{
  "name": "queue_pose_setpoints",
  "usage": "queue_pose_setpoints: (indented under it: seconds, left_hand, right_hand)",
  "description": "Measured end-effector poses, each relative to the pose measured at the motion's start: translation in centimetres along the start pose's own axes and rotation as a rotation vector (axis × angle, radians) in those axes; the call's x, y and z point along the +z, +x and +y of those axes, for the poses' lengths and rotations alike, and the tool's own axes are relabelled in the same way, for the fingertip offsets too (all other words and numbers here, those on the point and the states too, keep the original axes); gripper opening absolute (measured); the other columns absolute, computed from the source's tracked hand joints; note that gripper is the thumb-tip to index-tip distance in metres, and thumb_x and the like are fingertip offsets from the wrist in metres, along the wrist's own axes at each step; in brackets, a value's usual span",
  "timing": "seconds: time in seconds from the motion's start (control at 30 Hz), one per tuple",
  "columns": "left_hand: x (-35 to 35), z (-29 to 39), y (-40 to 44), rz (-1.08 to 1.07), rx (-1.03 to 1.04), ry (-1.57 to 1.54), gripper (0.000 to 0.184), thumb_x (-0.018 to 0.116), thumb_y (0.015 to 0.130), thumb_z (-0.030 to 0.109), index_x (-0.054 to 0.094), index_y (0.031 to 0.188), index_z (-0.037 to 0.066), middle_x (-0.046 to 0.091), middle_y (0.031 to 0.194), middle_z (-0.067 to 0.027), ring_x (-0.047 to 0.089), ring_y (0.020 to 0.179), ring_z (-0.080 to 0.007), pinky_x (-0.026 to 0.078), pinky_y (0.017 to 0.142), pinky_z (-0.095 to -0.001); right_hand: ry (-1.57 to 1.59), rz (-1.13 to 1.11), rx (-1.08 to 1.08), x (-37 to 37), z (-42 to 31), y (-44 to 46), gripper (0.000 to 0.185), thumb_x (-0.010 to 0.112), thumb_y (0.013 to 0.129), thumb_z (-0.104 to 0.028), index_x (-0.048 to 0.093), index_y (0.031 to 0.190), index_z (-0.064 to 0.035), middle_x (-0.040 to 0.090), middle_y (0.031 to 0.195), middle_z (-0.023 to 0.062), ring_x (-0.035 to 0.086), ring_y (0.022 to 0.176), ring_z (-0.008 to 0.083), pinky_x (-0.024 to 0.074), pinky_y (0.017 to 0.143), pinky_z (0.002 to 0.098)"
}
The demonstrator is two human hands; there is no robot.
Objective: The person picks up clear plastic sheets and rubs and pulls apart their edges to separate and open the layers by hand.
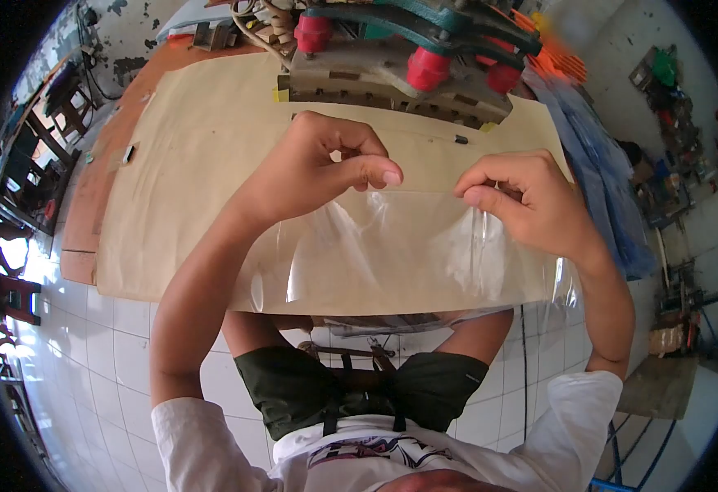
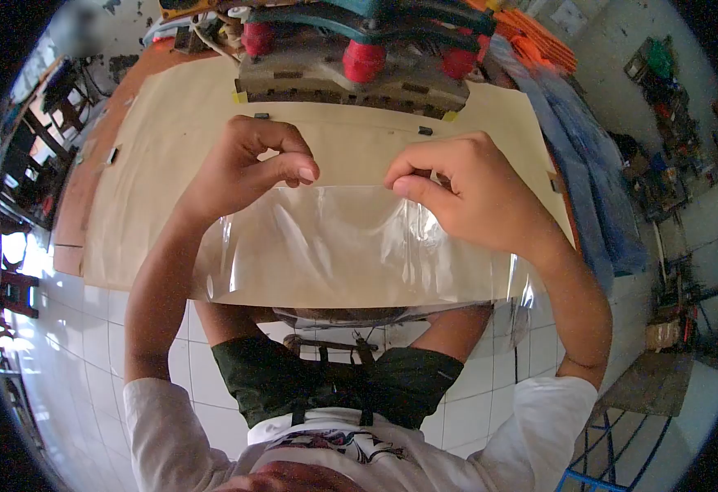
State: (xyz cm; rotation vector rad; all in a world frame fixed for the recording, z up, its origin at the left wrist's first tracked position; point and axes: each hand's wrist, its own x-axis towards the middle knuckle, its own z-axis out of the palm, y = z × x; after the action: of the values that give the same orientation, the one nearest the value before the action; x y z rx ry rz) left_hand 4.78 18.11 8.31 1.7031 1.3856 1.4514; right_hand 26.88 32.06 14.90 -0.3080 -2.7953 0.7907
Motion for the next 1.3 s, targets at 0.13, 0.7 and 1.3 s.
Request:
queue_pose_setpoints:
  seconds: [0.13,0.7,1.3]
  left_hand:
    - [-1.1,0.0,-0.1,0.020,-0.030,-0.135,0.018,0.070,0.087,0.016,0.070,0.082,-0.001,0.067,0.073,-0.0036,0.059,0.066,-0.0085,0.048,0.060,-0.0245]
    - [0.5,-1.7,-30.1,1.017,-0.050,-0.614,0.041,0.044,0.102,0.036,0.046,0.069,0.012,0.042,0.048,0.0043,0.035,0.038,-0.0114,0.036,0.047,-0.0271]
    - [10.1,4.6,-16.0,-0.030,0.049,0.065,0.029,0.066,0.080,0.004,0.063,0.109,-0.002,0.065,0.105,-0.0167,0.065,0.087,-0.0317,0.051,0.083,-0.0389]
  right_hand:
    - [0.072,-0.004,0.051,-0.8,0.7,-0.5,0.009,0.064,0.086,-0.006,0.068,0.089,0.0020,0.061,0.065,0.0053,0.052,0.059,0.0066,0.0421,0.055,0.0250]
    - [0.297,0.024,0.061,-3.2,2.2,-3.0,0.012,0.063,0.089,-0.008,0.067,0.092,0.0033,0.063,0.076,0.0011,0.054,0.069,0.0060,0.0444,0.063,0.0217]
    - [0.448,-0.001,-0.010,-0.5,1.4,-2.9,0.012,0.062,0.092,-0.010,0.065,0.092,0.0021,0.061,0.081,0.0005,0.054,0.072,0.0055,0.0441,0.065,0.0209]
